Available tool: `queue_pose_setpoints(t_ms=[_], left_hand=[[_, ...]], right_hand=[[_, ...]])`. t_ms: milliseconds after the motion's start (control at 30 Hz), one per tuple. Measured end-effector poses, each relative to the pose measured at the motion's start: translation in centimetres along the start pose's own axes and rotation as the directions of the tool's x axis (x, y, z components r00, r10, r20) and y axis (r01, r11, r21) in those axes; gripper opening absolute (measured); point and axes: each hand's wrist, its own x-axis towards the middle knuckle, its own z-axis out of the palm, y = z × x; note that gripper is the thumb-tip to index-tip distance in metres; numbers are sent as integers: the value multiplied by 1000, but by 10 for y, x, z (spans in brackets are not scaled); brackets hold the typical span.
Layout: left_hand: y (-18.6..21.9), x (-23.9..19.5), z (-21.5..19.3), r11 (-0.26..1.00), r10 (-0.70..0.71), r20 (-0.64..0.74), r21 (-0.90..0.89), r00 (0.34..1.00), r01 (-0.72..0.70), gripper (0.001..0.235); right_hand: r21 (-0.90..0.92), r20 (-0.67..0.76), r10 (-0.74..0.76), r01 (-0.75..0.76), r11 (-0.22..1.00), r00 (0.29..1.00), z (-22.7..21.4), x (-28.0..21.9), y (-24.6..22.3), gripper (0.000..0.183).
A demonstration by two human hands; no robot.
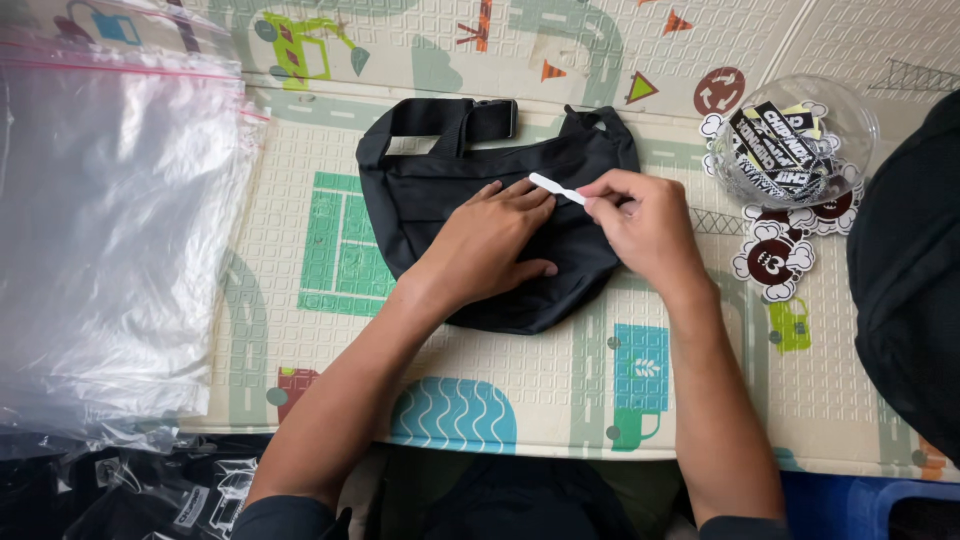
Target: The person uses a toothbrush to scrub the exterior of a black sling bag, focusing on seams and the strap. They then attach a small decorative tag to the bag's zipper pull.
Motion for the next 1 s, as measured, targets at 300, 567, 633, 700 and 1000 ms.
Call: queue_pose_setpoints(t_ms=[300,567,633,700,1000], left_hand=[[-31,-2,3,953,-132,-287,226,949,201,36],[36,-3,-23,951,-145,-331,-306,932,39,83],[53,-4,-22,941,-197,-281,-322,939,101,121],[67,-3,-19,915,-280,-292,-370,915,161,139],[8,-20,-7,9,-516,-241,-961,822,-276,58]], right_hand=[[-177,-141,65,-90,980,988,-43,8,49,26],[332,-35,117,-99,938,993,-15,14,30,32],[558,-9,100,-78,826,995,-5,7,4,27],[658,28,17,-32,752,999,7,-6,-14,27],[734,-138,160,-7,679,977,-21,4,-34,28]])
